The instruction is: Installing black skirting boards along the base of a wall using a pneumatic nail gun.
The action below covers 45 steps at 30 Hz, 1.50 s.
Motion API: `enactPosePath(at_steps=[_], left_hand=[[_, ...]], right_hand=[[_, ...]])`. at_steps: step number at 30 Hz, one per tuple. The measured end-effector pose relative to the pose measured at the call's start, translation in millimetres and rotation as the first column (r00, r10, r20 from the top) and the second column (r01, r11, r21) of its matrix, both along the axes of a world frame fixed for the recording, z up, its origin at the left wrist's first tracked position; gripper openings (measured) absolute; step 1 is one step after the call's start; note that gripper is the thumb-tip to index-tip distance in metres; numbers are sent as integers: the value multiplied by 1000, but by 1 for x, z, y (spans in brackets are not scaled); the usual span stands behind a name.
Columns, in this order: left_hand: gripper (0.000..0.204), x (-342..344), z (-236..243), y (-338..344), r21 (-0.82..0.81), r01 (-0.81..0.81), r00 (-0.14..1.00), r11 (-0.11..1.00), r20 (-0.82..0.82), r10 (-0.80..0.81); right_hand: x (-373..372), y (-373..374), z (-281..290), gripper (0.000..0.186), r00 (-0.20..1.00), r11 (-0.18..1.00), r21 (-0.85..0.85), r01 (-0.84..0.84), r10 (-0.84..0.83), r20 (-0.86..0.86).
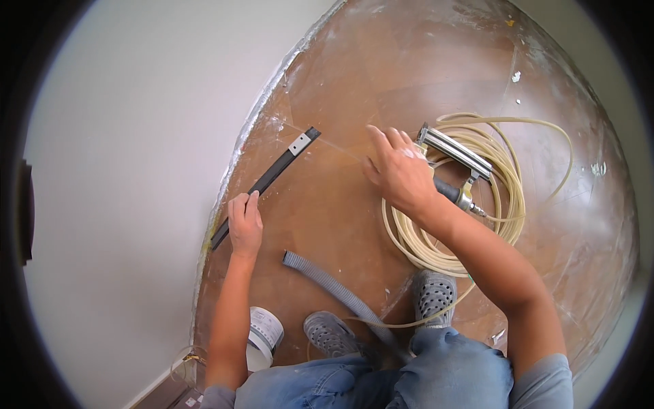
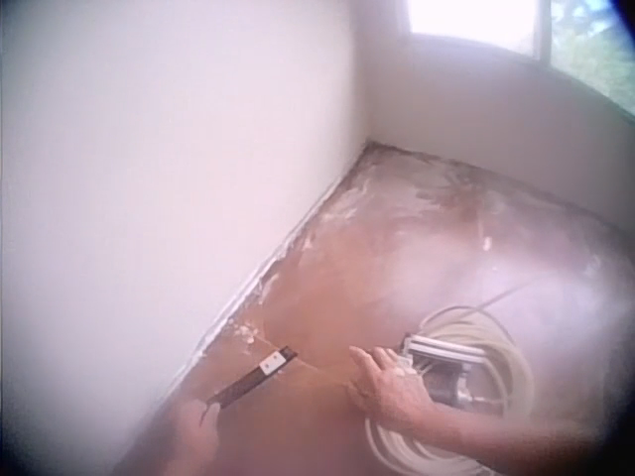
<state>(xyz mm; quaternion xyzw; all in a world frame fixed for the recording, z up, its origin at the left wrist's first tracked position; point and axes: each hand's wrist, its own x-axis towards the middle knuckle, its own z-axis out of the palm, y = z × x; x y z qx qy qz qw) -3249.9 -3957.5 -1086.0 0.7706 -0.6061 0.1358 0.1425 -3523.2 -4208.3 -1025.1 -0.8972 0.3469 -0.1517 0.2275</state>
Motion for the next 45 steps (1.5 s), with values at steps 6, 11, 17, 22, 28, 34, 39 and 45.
enactPosePath(at_steps=[6, 11, 17, 22, 28, 34, 39, 45], left_hand=[[31, -36, 28, -2, -46, 158, 987, 986, 5, -158], [35, -42, 32, 18, -47, 123, 992, 991, 2, -123], [38, -37, 26, 26, -62, 53, 998, 997, -23, -54], [33, -17, 28, 22, -96, -11, 998, 995, -67, 5], [30, 29, 32, 25, -58, -160, 974, 985, -170, 148], [29, 57, 36, 26, -43, -279, 938, 959, -226, 263], [28, 66, 21, 19, -34, -322, 907, 946, -298, 298], [24, 82, -3, -13, -36, -343, 902, 939, -290, 319]], right_hand=[[95, 9, -19, 71, 997, 945, 319, 73, -60, -51], [104, 11, -42, 56, 998, 925, 375, 65, -66, -9], [117, 0, -37, 59, 999, 909, 414, 42, -47, 1], [139, -11, -21, 53, 968, 616, 785, 69, -231, 97], [178, -41, -75, 55, 985, 967, 225, -123, 92, 144], [252, -59, -94, 47, 957, 930, 337, -148, 49, 286], [268, -90, -155, 45, 896, 887, -186, -422, 440, 67], [260, -101, -171, 51, 995, 890, -448, 83, -96, -6]])
